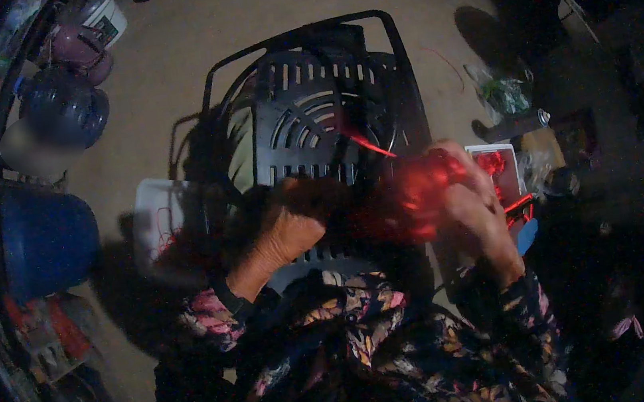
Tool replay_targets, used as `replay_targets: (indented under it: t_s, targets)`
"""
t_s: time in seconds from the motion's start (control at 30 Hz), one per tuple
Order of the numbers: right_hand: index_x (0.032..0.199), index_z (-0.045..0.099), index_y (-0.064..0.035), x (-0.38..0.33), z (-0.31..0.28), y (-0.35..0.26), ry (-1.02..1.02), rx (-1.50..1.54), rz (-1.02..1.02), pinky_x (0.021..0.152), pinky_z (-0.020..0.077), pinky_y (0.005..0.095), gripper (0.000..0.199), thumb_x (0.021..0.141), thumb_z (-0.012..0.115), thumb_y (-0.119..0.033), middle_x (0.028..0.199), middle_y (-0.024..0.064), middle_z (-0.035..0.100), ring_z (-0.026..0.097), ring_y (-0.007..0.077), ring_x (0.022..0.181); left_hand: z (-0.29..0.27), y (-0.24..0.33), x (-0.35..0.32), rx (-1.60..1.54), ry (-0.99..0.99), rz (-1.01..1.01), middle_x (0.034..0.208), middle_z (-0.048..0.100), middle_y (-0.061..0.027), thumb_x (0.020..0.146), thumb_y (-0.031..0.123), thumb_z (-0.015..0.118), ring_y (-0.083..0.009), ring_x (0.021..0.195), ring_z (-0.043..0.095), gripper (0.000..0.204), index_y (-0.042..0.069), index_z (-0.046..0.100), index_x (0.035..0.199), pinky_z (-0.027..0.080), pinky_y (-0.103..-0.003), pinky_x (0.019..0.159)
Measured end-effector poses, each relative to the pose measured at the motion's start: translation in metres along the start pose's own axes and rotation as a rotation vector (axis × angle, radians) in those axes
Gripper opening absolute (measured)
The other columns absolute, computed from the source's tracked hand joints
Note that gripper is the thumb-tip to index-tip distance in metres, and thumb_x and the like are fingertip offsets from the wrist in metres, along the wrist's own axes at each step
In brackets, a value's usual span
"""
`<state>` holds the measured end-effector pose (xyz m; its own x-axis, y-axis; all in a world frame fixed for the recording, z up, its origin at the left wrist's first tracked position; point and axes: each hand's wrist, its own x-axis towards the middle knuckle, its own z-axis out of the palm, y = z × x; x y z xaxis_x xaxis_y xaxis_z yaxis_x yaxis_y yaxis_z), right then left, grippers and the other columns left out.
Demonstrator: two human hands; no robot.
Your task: The person wraps red cord around the rim of a black frame by hand, secures the end, and picks up loose strands of cord from the floor.
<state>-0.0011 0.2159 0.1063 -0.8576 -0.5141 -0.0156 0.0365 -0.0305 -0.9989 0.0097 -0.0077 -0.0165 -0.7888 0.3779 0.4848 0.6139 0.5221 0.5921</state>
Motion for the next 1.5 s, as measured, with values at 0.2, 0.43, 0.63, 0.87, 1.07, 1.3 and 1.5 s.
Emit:
replay_targets:
  t_s: [0.2, 0.43, 0.63, 0.87, 1.07, 1.3, 1.5]
  targets:
    - [0.097, 0.063, -0.0021, -0.030, 0.009, -0.009, 0.384, 0.037, 0.195, 0.078, 0.0499, 0.0370, 0.029, 0.083, 0.061, -0.027, 0.098, 0.0112, 0.061, 0.060, 0.0262, 0.090, 0.000, 0.026, 0.010, -0.453, 0.059, -0.421, 0.079, 0.067, -0.0171, 0.085, 0.010, 0.060, -0.0274, 0.072, 0.068, 0.011, 0.002, 0.067, 0.089, 0.048, -0.033, 0.063]
    - [0.106, 0.055, -0.0009, -0.055, -0.002, 0.012, 0.495, -0.684, -0.076, 0.067, 0.0513, 0.0344, 0.038, 0.087, 0.059, -0.034, 0.093, 0.0096, 0.062, 0.062, 0.0206, 0.072, 0.006, 0.022, 0.012, -0.524, 0.056, -0.380, 0.068, 0.060, -0.0175, 0.089, 0.013, 0.058, -0.0254, 0.060, 0.061, 0.015, 0.000, 0.065, 0.086, 0.045, -0.034, 0.058]
    - [0.113, 0.055, -0.0009, -0.066, 0.011, -0.019, 0.466, 0.013, 0.383, 0.049, 0.0488, 0.0297, 0.038, 0.095, 0.042, -0.032, 0.076, 0.0078, 0.060, 0.057, 0.0153, 0.055, 0.016, 0.011, 0.016, -0.497, 0.036, -0.546, 0.070, 0.062, -0.0088, 0.090, 0.025, 0.060, -0.0152, 0.065, 0.059, 0.029, -0.003, 0.064, 0.081, 0.046, -0.030, 0.062]
    - [0.128, 0.052, -0.0036, -0.107, -0.004, 0.014, 0.373, 0.028, 0.656, 0.086, 0.0468, 0.0249, 0.065, 0.070, 0.079, -0.013, 0.102, 0.0029, 0.064, 0.059, 0.0118, 0.094, 0.016, 0.011, 0.019, -0.506, 0.063, -0.536, 0.069, 0.063, -0.0087, 0.091, 0.024, 0.058, -0.0151, 0.065, 0.059, 0.029, -0.003, 0.065, 0.084, 0.046, -0.030, 0.062]
    - [0.093, 0.062, -0.0045, -0.121, -0.003, 0.026, 0.253, -0.111, 0.849, 0.070, 0.0475, 0.0244, 0.028, 0.072, 0.079, -0.014, 0.085, -0.0024, 0.063, 0.057, 0.0060, 0.077, 0.010, 0.015, 0.017, -0.468, -0.015, -0.589, 0.072, 0.065, -0.0088, 0.090, 0.021, 0.060, -0.0147, 0.067, 0.060, 0.025, -0.003, 0.065, 0.085, 0.047, -0.029, 0.063]
    - [0.095, 0.062, -0.0026, -0.126, -0.011, 0.036, -0.111, -0.246, 0.688, 0.075, 0.0437, 0.0227, 0.022, 0.077, 0.075, -0.001, 0.085, 0.0015, 0.061, 0.058, 0.0114, 0.079, 0.009, 0.020, 0.013, -0.577, 0.072, -0.517, 0.079, 0.067, -0.0157, 0.085, 0.019, 0.065, -0.0145, 0.071, 0.064, 0.029, -0.005, 0.062, 0.101, 0.048, -0.030, 0.064]
    - [0.103, 0.062, -0.0040, -0.135, -0.027, 0.057, -0.258, -0.236, 0.573, 0.068, 0.0480, 0.0286, 0.044, 0.067, 0.082, -0.019, 0.080, -0.0003, 0.064, 0.056, 0.0081, 0.074, 0.010, 0.017, 0.012, -0.669, 0.066, -0.528, 0.083, 0.069, -0.0151, 0.082, 0.017, 0.068, -0.0156, 0.076, 0.067, 0.034, -0.007, 0.061, 0.106, 0.050, -0.029, 0.067]
